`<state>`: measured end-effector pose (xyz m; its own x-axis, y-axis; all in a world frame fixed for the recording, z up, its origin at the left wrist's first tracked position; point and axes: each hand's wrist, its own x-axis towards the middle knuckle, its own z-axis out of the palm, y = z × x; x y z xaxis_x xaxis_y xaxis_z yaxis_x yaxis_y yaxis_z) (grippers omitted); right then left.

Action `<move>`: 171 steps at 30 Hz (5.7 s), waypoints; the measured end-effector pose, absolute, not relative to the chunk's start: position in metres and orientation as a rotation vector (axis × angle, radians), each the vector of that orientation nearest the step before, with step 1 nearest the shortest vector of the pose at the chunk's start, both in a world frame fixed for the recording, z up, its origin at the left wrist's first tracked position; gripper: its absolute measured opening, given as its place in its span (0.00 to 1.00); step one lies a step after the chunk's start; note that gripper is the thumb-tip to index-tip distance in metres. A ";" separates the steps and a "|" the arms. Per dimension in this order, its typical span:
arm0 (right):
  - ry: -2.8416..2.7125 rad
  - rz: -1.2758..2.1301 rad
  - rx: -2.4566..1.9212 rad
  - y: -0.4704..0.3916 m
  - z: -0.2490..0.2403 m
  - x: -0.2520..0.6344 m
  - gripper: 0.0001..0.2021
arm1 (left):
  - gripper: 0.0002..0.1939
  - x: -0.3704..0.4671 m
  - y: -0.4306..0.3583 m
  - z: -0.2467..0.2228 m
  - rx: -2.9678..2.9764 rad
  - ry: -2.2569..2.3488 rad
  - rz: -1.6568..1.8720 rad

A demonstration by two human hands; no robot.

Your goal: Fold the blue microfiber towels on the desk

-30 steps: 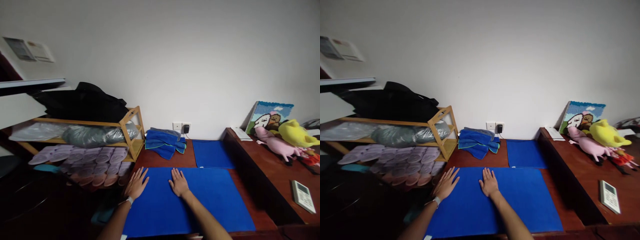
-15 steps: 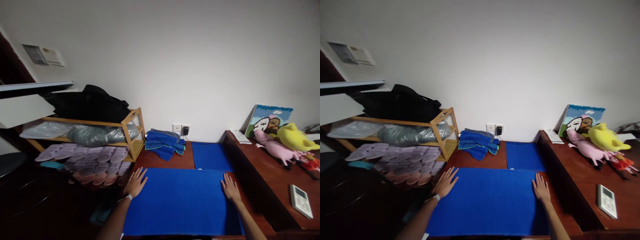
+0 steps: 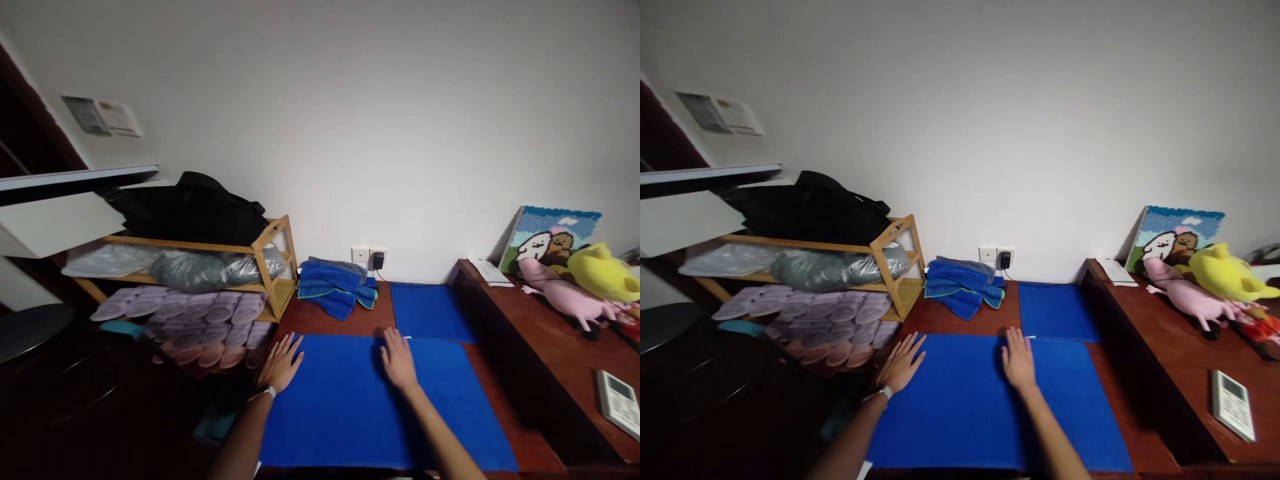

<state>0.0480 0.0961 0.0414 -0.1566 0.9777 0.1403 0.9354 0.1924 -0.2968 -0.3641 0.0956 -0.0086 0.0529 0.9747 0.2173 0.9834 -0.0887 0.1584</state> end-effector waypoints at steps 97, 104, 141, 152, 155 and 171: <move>-1.855 0.136 -2.519 0.081 -0.009 0.241 0.33 | 0.29 -0.362 0.094 -0.002 -2.248 -2.123 -0.416; -1.807 0.150 -2.466 0.079 -0.014 0.259 0.35 | 0.29 -0.362 0.097 -0.002 -2.250 -2.115 -0.408; -1.739 0.230 -2.397 0.077 0.002 0.264 0.36 | 0.29 -0.361 0.094 -0.003 -2.253 -2.113 -0.449; -1.690 0.231 -2.437 0.087 0.027 0.259 0.31 | 0.29 -0.361 0.095 -0.005 -2.246 -2.115 -0.452; -1.797 0.066 -2.392 0.091 0.044 0.213 0.32 | 0.29 -0.361 0.095 -0.005 -2.252 -2.117 -0.453; -2.319 0.311 -1.895 0.086 0.021 0.046 0.31 | 0.28 -0.361 0.094 -0.004 -2.237 -2.107 -0.432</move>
<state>0.0458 0.0861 0.0213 -0.2030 0.9787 -0.0294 0.9518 0.1902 -0.2405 -0.3609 0.0936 -0.0038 0.0397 0.9732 0.2266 0.9838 -0.0778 0.1615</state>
